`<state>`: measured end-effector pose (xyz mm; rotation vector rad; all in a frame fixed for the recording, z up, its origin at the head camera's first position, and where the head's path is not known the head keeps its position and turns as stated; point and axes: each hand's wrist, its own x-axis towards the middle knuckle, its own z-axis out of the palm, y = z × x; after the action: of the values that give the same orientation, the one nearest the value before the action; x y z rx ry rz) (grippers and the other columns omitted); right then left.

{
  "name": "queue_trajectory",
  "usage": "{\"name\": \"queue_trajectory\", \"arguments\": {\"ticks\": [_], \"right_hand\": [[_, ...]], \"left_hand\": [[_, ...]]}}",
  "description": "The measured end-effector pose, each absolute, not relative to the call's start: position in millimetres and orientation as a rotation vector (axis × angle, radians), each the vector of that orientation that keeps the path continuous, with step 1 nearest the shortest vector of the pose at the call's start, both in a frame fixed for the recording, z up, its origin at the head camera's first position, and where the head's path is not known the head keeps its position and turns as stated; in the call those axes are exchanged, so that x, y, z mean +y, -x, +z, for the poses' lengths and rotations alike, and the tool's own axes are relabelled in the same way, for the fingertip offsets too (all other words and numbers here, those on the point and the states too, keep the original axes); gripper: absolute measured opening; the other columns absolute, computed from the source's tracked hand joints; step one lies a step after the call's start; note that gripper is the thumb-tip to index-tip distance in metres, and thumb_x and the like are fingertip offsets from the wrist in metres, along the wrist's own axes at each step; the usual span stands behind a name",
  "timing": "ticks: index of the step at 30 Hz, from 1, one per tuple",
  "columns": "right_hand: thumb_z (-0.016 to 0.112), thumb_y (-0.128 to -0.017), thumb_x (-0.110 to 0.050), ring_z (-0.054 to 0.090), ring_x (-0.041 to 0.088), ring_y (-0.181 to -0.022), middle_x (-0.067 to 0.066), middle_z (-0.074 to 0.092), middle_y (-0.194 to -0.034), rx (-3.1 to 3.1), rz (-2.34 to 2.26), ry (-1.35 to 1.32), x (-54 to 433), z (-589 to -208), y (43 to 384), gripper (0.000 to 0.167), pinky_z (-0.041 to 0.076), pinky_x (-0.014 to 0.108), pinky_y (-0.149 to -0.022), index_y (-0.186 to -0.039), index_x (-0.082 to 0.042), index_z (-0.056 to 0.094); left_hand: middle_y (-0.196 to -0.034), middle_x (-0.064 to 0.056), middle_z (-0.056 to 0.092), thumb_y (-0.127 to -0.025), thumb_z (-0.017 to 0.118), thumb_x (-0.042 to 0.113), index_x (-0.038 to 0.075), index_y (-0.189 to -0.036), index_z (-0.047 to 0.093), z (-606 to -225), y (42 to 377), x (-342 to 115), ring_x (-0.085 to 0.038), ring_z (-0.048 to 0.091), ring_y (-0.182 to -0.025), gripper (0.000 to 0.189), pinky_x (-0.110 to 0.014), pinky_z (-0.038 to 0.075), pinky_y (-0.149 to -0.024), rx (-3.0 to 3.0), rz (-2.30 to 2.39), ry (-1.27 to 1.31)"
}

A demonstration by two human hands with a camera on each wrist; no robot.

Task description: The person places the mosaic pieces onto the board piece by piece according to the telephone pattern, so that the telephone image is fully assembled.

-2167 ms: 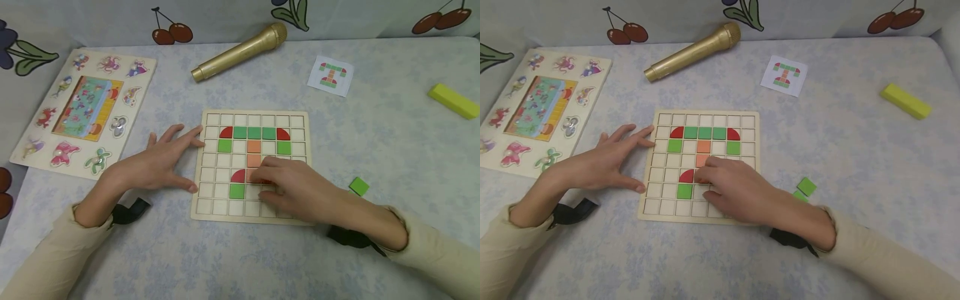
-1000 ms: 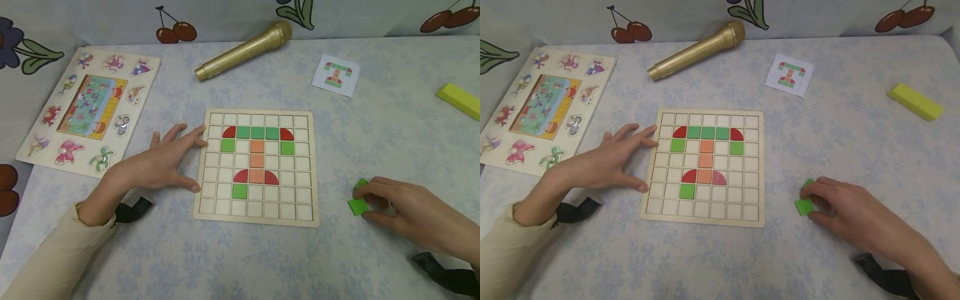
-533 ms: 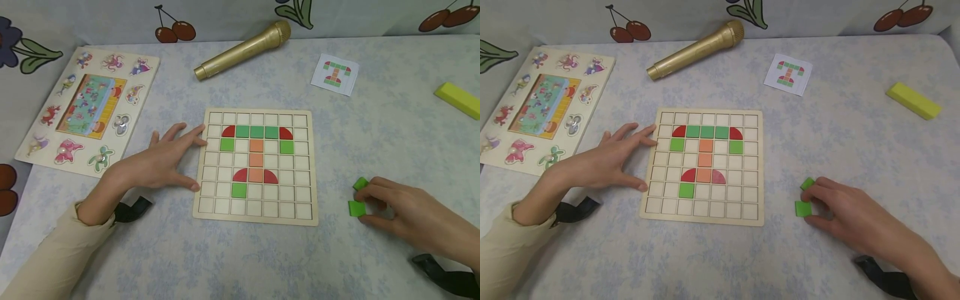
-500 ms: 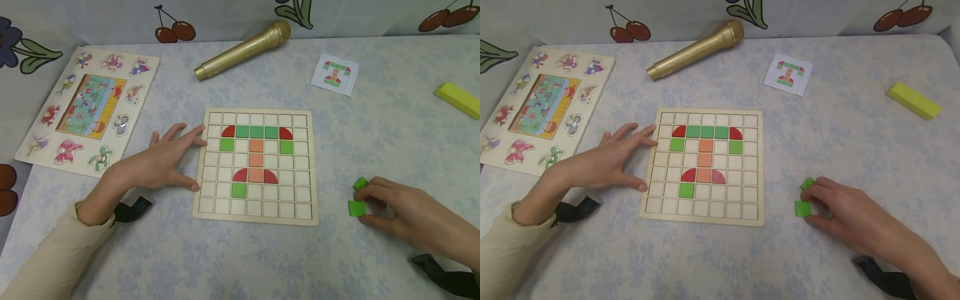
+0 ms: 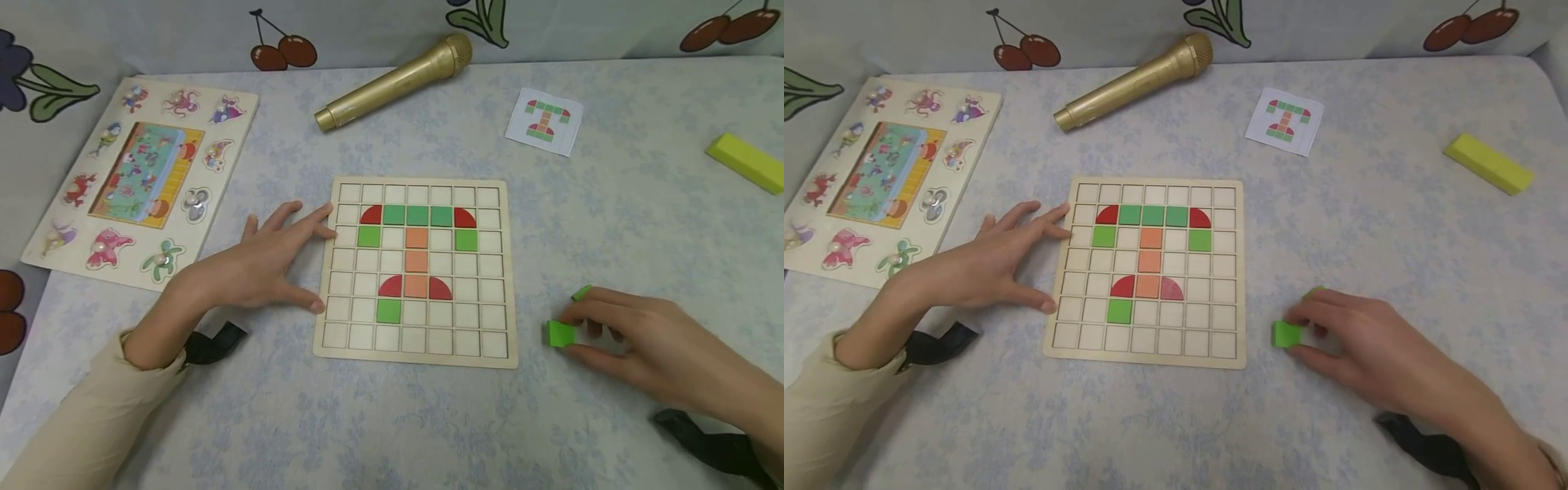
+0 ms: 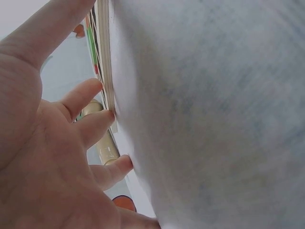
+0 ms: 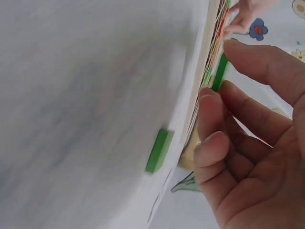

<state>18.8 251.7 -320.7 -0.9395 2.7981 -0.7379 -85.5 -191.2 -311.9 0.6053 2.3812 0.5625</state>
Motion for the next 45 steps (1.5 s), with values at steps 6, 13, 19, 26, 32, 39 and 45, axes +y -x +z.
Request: {"name": "queue_trajectory", "arguments": {"ticks": [6, 13, 19, 26, 32, 39, 45], "right_hand": [[0.080, -0.084, -0.024, 0.050, -0.002, -0.076, -0.020, 0.054, -0.096, 2.708, -0.893, 1.023, 228, -312, -11, 0.026, 0.036, 0.009, -0.055, -0.108, -0.023, 0.068], [0.083, -0.075, -0.006, 0.051, -0.002, -0.075, -0.016, 0.056, -0.101, 2.629, -0.929, 1.055, 191, -307, -1, 0.038, 0.041, 0.011, -0.057, -0.110, -0.016, 0.070], [0.081, -0.081, -0.011, 0.045, -0.002, -0.066, -0.011, 0.055, -0.095, 2.603, -0.886, 1.049, 156, -308, 6, 0.032, 0.042, 0.018, -0.055, -0.111, -0.011, 0.072], [0.078, -0.085, -0.013, 0.046, 0.004, -0.066, -0.005, 0.056, -0.091, 2.603, -0.807, 1.060, 125, -309, 15, 0.026, 0.042, 0.023, -0.057, -0.109, -0.009, 0.071], [0.077, -0.085, -0.014, 0.048, 0.007, -0.069, -0.005, 0.056, -0.090, 2.593, -0.725, 1.046, 112, -310, 21, 0.026, 0.043, 0.024, -0.060, -0.110, -0.010, 0.070], [0.077, -0.085, -0.012, 0.049, 0.008, -0.070, -0.004, 0.058, -0.091, 2.582, -0.699, 1.031, 105, -313, 23, 0.029, 0.043, 0.023, -0.059, -0.113, -0.008, 0.068], [0.077, -0.084, -0.015, 0.049, 0.008, -0.070, -0.004, 0.058, -0.090, 2.579, -0.663, 1.003, 103, -312, 22, 0.032, 0.042, 0.024, -0.059, -0.114, -0.008, 0.069]], "left_hand": [[-0.150, 0.009, 0.041, -0.070, 0.088, 0.043, 0.019, -0.160, 0.006, -312, 85, -192, -0.027, -0.006, -0.149, 0.124, -0.073, -0.009, -0.104, 2.384, 0.566, -0.613], [-0.149, 0.009, 0.042, -0.070, 0.088, 0.044, 0.019, -0.160, 0.008, -311, 85, -193, -0.028, -0.005, -0.149, 0.124, -0.074, -0.008, -0.104, 2.385, 0.575, -0.621], [-0.150, 0.008, 0.041, -0.070, 0.088, 0.042, 0.019, -0.160, 0.007, -311, 85, -193, -0.028, -0.006, -0.149, 0.123, -0.073, -0.009, -0.104, 2.384, 0.569, -0.619], [-0.151, 0.008, 0.040, -0.070, 0.089, 0.041, 0.019, -0.160, 0.010, -312, 85, -192, -0.028, -0.005, -0.149, 0.122, -0.074, -0.010, -0.103, 2.383, 0.581, -0.620], [-0.151, 0.008, 0.040, -0.070, 0.089, 0.043, 0.019, -0.159, 0.011, -310, 86, -192, -0.029, -0.005, -0.149, 0.121, -0.075, -0.008, -0.103, 2.387, 0.562, -0.620], [-0.151, 0.008, 0.039, -0.070, 0.088, 0.043, 0.020, -0.160, 0.010, -309, 85, -193, -0.029, -0.005, -0.149, 0.121, -0.074, -0.009, -0.103, 2.383, 0.574, -0.618], [-0.151, 0.008, 0.040, -0.070, 0.089, 0.042, 0.020, -0.160, 0.009, -310, 85, -192, -0.028, -0.005, -0.149, 0.122, -0.074, -0.009, -0.103, 2.379, 0.580, -0.616]]}}
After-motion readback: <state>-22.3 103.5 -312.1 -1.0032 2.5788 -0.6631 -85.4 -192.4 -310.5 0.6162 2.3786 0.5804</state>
